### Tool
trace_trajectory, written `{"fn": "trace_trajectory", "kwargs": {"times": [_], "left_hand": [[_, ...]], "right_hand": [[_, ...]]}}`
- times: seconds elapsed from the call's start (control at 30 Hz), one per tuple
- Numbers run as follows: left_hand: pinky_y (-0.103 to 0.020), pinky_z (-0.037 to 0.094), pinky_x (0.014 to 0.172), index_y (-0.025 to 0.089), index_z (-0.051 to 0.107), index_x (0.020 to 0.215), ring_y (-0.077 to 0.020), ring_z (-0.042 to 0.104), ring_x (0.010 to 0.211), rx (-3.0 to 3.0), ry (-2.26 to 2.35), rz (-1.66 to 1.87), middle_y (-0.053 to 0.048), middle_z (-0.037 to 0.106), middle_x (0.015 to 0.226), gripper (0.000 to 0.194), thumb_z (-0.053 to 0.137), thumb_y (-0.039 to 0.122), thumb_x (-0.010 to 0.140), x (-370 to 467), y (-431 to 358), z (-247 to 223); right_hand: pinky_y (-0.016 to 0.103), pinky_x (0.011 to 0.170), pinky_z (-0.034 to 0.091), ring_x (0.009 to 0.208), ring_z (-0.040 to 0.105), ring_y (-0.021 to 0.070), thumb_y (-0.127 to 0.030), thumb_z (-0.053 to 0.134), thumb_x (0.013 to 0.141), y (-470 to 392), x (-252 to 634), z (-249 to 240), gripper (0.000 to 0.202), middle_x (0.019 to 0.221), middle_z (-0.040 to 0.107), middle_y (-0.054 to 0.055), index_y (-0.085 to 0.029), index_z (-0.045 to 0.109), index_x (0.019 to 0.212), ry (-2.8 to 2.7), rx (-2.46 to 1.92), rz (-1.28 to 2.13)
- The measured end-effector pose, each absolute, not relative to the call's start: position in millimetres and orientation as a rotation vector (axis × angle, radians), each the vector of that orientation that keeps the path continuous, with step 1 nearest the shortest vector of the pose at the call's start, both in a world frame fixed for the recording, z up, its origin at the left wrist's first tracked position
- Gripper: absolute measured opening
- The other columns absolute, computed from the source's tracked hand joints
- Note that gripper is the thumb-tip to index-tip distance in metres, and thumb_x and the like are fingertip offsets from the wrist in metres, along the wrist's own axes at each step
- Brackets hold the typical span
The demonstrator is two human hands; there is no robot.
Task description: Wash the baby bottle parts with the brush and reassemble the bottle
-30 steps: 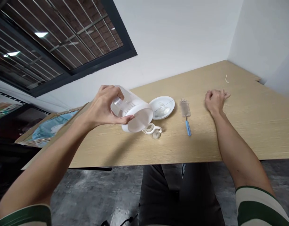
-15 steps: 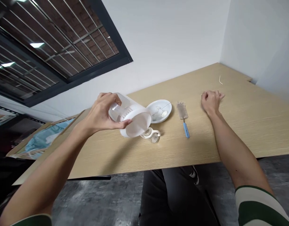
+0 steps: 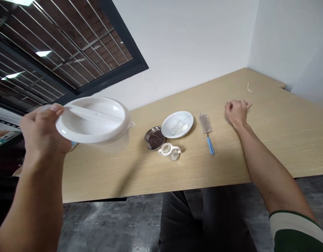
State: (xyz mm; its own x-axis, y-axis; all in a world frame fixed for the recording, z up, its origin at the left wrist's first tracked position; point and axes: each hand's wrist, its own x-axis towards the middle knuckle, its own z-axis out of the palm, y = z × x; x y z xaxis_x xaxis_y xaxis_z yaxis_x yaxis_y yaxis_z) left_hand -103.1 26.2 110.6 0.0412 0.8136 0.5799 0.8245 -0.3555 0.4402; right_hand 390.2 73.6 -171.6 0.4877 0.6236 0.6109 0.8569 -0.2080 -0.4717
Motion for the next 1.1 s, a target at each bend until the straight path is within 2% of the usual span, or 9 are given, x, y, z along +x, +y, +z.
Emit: {"fn": "trace_trajectory", "kwargs": {"times": [0.1,0.23,0.37,0.53,0.73,0.93,1.1], "left_hand": [[-0.036,0.03,0.061,0.027,0.044,0.073,-0.0255,0.059,0.082,-2.009,-1.72,-1.437,-0.001,0.049,0.059,0.036,0.047,0.062,0.066,-91.0,27.1,108.1],[-0.04,0.033,0.072,0.024,0.048,0.077,-0.0291,0.056,0.097,-1.989,-1.537,-1.073,-0.004,0.058,0.078,0.047,0.06,0.067,0.061,-57.7,37.8,96.7],[-0.046,0.035,0.088,0.022,0.046,0.085,-0.031,0.054,0.097,-2.09,-1.39,-0.763,-0.005,0.057,0.085,0.047,0.07,0.055,0.062,-17.4,61.8,82.8],[-0.045,0.037,0.09,0.022,0.046,0.088,-0.0308,0.054,0.094,-2.369,-1.32,-0.622,-0.006,0.058,0.087,0.046,0.069,0.055,0.069,40.7,78.1,57.3],[-0.048,0.035,0.094,0.019,0.049,0.094,-0.0351,0.054,0.101,-2.48,-1.226,-0.456,-0.01,0.06,0.095,0.048,0.066,0.058,0.072,89.8,99.4,45.0],[-0.054,0.032,0.098,0.017,0.053,0.093,-0.0413,0.053,0.108,-2.403,-1.379,-0.366,-0.015,0.063,0.096,0.049,0.065,0.058,0.069,57.1,122.9,70.5],[-0.051,0.038,0.087,0.022,0.046,0.077,-0.0393,0.059,0.094,-2.296,-1.503,-0.264,-0.012,0.062,0.08,0.046,0.063,0.064,0.07,16.6,105.6,90.7]], "right_hand": [[0.05,0.089,0.032,0.091,0.054,0.0278,-0.028,0.042,0.089,72.4,388.4,-170.1,0.028,0.071,0.06,0.01,-0.021,0.042,0.062,-1.238,-1.932,-0.359],[0.05,0.089,0.032,0.091,0.054,0.0281,-0.03,0.042,0.09,69.7,387.8,-168.1,0.029,0.072,0.062,0.01,-0.02,0.045,0.063,-1.25,-1.936,-0.365],[0.049,0.088,0.031,0.09,0.055,0.0289,-0.029,0.042,0.09,67.8,387.5,-166.4,0.029,0.075,0.064,0.012,-0.018,0.05,0.064,-1.257,-1.928,-0.395],[0.048,0.087,0.03,0.09,0.056,0.03,-0.028,0.041,0.091,68.2,386.2,-164.3,0.031,0.074,0.065,0.013,-0.017,0.053,0.065,-1.29,-1.903,-0.407],[0.048,0.088,0.03,0.089,0.055,0.0289,-0.029,0.04,0.092,68.7,384.7,-164.7,0.034,0.072,0.063,0.011,-0.017,0.053,0.064,-1.33,-1.904,-0.372],[0.048,0.09,0.031,0.085,0.053,0.0257,-0.03,0.04,0.091,72.1,390.8,-168.0,0.034,0.069,0.061,0.009,-0.018,0.052,0.062,-1.28,-1.87,-0.408],[0.046,0.089,0.031,0.083,0.052,0.0245,-0.029,0.04,0.09,75.2,397.6,-171.4,0.033,0.07,0.063,0.009,-0.019,0.053,0.061,-1.219,-1.85,-0.448]]}}
